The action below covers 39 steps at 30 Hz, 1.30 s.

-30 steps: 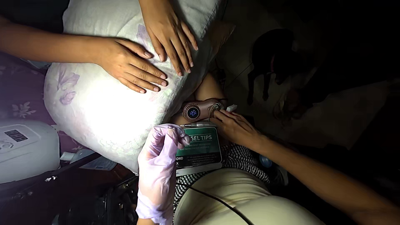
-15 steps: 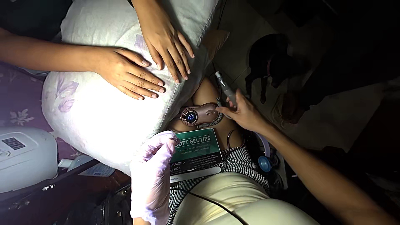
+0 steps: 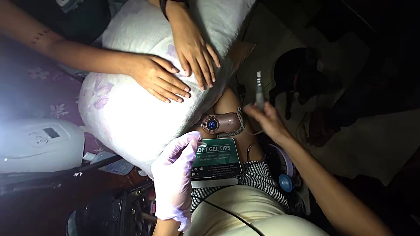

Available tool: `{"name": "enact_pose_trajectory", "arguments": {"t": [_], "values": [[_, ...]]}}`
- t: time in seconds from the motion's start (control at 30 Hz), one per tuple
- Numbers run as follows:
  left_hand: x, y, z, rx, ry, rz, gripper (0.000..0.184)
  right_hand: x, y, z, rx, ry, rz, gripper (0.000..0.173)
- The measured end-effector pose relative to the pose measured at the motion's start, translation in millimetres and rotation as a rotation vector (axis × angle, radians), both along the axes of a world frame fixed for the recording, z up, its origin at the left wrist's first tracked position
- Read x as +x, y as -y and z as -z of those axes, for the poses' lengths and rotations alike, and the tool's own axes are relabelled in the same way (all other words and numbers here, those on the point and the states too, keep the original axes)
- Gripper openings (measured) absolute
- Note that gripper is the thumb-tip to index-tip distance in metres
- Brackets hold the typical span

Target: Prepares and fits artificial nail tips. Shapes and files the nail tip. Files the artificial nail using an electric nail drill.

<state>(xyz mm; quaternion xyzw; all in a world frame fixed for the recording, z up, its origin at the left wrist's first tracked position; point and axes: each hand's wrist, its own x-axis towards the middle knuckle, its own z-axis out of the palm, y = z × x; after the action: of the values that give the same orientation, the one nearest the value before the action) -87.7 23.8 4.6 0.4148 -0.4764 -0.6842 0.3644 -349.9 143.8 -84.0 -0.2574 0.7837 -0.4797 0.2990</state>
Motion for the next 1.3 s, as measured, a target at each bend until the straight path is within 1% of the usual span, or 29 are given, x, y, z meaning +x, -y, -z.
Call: {"name": "enact_pose_trajectory", "arguments": {"t": [0.07, 0.1, 0.13, 0.17, 0.2, 0.23, 0.27, 0.3, 0.33, 0.37, 0.47, 0.53, 0.57, 0.6, 0.63, 0.67, 0.73, 0.77, 0.8, 0.87, 0.9, 1.0, 1.1, 1.2, 1.3], "values": [[0, 2, -6, -0.003, 0.009, -0.022, 0.013, -6, -11, -19, -0.188, -0.015, -0.017, 0.049], [0, 3, -7, -0.013, -0.005, -0.025, 0.016, -8, -14, -34, -0.281, -0.062, -0.038, 0.045], [0, 5, -7, -0.023, -0.026, -0.028, 0.022, -10, -16, -51, -0.369, -0.123, -0.086, 0.033], [-1, 5, -7, -0.029, -0.053, -0.037, 0.027, -13, -17, -68, -0.423, -0.193, -0.16, 0.027], [-2, 5, -7, -0.037, -0.085, -0.047, 0.029, -14, -17, -84, -0.451, -0.229, -0.211, 0.045], [-3, 5, -6, -0.045, -0.12, -0.054, 0.03, -14, -16, -97, -0.474, -0.223, -0.243, 0.059], [-3, 6, -6, -0.052, -0.151, -0.061, 0.031, -12, -16, -107, -0.488, -0.193, -0.266, 0.056], [-3, 5, -6, -0.052, -0.163, -0.074, 0.03, -9, -15, -114, -0.496, -0.142, -0.284, 0.044], [-3, 5, -7, -0.046, -0.17, -0.088, 0.029, -6, -13, -120, -0.512, -0.058, -0.29, 0.038], [-2, 5, -8, -0.035, -0.173, -0.09, 0.029, -5, -12, -125, -0.538, 0.077, -0.337, 0.042], [-2, 4, -8, -0.004, -0.183, -0.089, 0.03, -4, -4, -118, -0.792, 0.537, -0.469, 0.064], [-3, 4, -11, 0.014, -0.155, -0.081, 0.025, -4, 8, -104, -0.925, 0.84, -0.63, 0.078], [-4, 5, -14, 0.028, -0.139, -0.081, 0.021, 0, 15, -98, -0.967, 0.961, -0.699, 0.081], [-6, 5, -17, 0.034, -0.128, -0.079, 0.018, 7, 21, -96, -0.984, 0.977, -0.729, 0.085], [-7, 6, -20, 0.029, -0.116, -0.082, 0.017, 16, 27, -96, -0.985, 0.912, -0.747, 0.085], [-8, 7, -22, 0.014, -0.114, -0.086, 0.017, 27, 31, -96, -0.983, 0.778, -0.738, 0.076], [-9, 7, -24, -0.019, -0.107, -0.1, 0.019, 49, 35, -98, -0.975, 0.46, -0.657, 0.032], [-10, 7, -25, -0.028, -0.094, -0.102, 0.02, 58, 34, -98, -0.969, 0.361, -0.618, 0.021], [-11, 7, -27, -0.036, -0.084, -0.102, 0.02, 67, 34, -99, -0.959, 0.258, -0.577, 0.024], [-13, 7, -29, -0.051, -0.1, -0.105, 0.021, 80, 34, -105, -0.897, 0.109, -0.522, 0.037], [-13, 6, -29, -0.053, -0.111, -0.109, 0.022, 85, 35, -107, -0.859, 0.026, -0.508, 0.039], [-15, 5, -30, -0.06, -0.131, -0.111, 0.023, 96, 42, -102, -0.861, -0.184, -0.423, 0.028], [-16, 4, -30, -0.08, -0.13, -0.104, 0.024, 98, 48, -94, -0.93, -0.254, -0.443, 0.018], [-17, 4, -34, -0.07, -0.125, -0.094, 0.024, 99, 51, -90, -0.944, -0.272, -0.469, 0.016], [-18, 2, -36, -0.05, -0.121, -0.1, 0.025, 99, 52, -88, -0.916, -0.342, -0.47, 0.017]]}}
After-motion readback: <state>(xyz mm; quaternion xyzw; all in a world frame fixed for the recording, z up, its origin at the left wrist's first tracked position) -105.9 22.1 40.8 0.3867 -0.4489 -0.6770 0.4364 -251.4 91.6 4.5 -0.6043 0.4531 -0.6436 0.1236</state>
